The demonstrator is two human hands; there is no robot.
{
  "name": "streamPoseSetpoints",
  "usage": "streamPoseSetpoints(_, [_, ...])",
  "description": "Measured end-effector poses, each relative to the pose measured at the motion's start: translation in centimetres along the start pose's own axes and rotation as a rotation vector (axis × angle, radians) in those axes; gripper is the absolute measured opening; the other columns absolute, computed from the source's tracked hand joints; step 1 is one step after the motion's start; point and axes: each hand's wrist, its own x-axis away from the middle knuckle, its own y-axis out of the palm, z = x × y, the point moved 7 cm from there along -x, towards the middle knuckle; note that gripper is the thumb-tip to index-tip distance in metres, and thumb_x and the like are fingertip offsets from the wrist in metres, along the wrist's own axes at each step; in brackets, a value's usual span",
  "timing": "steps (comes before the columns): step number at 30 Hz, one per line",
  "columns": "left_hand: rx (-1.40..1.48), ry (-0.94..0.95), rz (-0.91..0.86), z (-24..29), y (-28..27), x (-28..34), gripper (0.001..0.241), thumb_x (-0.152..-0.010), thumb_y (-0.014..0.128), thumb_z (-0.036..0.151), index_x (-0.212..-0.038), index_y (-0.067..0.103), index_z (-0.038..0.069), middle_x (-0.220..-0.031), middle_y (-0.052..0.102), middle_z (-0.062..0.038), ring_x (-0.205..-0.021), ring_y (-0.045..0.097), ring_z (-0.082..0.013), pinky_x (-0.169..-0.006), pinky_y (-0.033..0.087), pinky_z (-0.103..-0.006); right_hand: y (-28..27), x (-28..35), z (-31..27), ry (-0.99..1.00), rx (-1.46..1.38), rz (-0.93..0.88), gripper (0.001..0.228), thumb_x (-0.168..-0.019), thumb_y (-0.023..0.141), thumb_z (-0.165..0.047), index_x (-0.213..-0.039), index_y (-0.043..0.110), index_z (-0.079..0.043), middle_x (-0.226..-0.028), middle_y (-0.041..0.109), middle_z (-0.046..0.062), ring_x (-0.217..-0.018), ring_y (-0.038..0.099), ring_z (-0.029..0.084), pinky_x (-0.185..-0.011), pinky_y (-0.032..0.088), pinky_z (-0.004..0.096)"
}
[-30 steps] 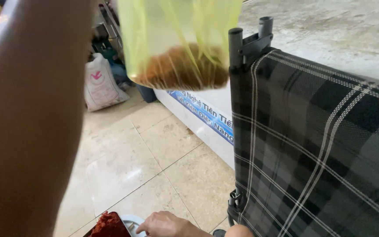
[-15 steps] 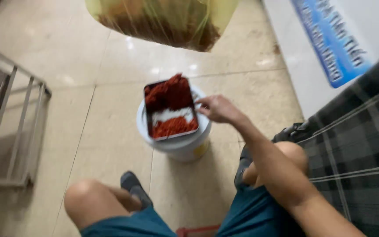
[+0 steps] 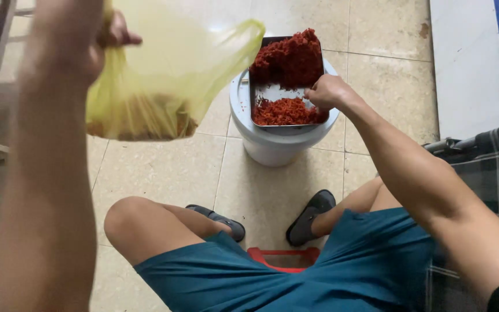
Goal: Sorting and picking through shredded meat in a metal tray and placing some in a plastic bag.
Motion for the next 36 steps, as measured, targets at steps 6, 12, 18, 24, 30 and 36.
streamPoseSetpoints(6, [0.065, -0.046, 0.003, -8.6, 0.4, 7.2, 0.074, -0.107, 0.073, 0.048, -0.15, 0.042, -0.002, -0.133, 0.057, -0.03, -0.042, 0.049, -0.0046, -0.049, 0.067, -0.0332, 2.5, 2.1, -2.2, 0.089, 0.151, -0.063, 0.078, -0.097, 0.043, -0.068, -0.113, 0.077, 0.0, -0.108, 0.073, 0.029, -0.108, 0.07, 0.045, -0.093, 0.056, 0.054])
streamPoseSetpoints(12, [0.241, -0.183, 0.136, -15.9, 0.6, 10.4, 0.074, -0.099, 0.069, 0.051, -0.147, 0.047, 0.0, -0.122, 0.061, -0.023, -0.039, 0.048, -0.005, -0.055, 0.068, -0.0345, 3.5, 4.7, -4.3, 0.217, -0.165, 0.019, 0.096, -0.096, 0.03, -0.089, -0.152, 0.046, -0.013, -0.143, 0.043, 0.025, -0.134, 0.044, 0.053, -0.108, 0.041, 0.065])
streamPoseSetpoints(18, [0.3, -0.236, 0.182, -18.4, 1.4, 11.2, 0.084, -0.093, 0.065, 0.066, -0.137, 0.055, -0.005, -0.119, 0.064, -0.021, -0.038, 0.047, -0.0036, -0.057, 0.067, -0.0324, 3.0, 6.0, -8.5, 0.08, -0.184, 0.075, 0.081, -0.098, 0.051, -0.074, -0.152, 0.044, -0.014, -0.137, 0.038, 0.021, -0.133, 0.037, 0.052, -0.105, 0.039, 0.069])
streamPoseSetpoints(24, [0.297, -0.341, 0.197, -17.5, 2.6, 11.8, 0.086, -0.085, 0.064, 0.072, -0.128, 0.063, -0.003, -0.046, 0.045, -0.004, -0.039, 0.055, -0.0155, -0.06, 0.061, -0.0294, 1.9, 7.0, -11.1, -0.129, -0.175, 0.002, 0.084, -0.096, 0.059, -0.065, -0.156, 0.039, -0.01, -0.14, 0.038, 0.027, -0.13, 0.038, 0.054, -0.108, 0.037, 0.063])
streamPoseSetpoints(30, [0.244, -0.33, 0.193, -16.6, 2.1, 12.5, 0.093, -0.085, 0.057, 0.076, -0.13, 0.061, -0.005, -0.071, 0.061, -0.01, -0.037, 0.05, -0.0084, -0.061, 0.064, -0.0306, 1.5, 7.3, -11.9, -0.31, -0.108, -0.102, 0.095, -0.085, 0.072, -0.061, -0.16, 0.035, -0.015, -0.149, 0.032, 0.031, -0.135, 0.032, 0.059, -0.111, 0.034, 0.067])
streamPoseSetpoints(36, [0.289, -0.318, 0.179, -17.4, 2.2, 12.2, 0.093, -0.088, 0.054, 0.074, -0.139, 0.055, -0.004, -0.133, 0.061, -0.02, -0.037, 0.045, -0.0053, -0.058, 0.064, -0.0293, 1.5, 5.0, -10.5, -0.42, -0.049, -0.022, 0.089, -0.08, 0.079, -0.063, -0.153, 0.05, -0.02, -0.144, 0.039, 0.028, -0.128, 0.042, 0.056, -0.109, 0.039, 0.061])
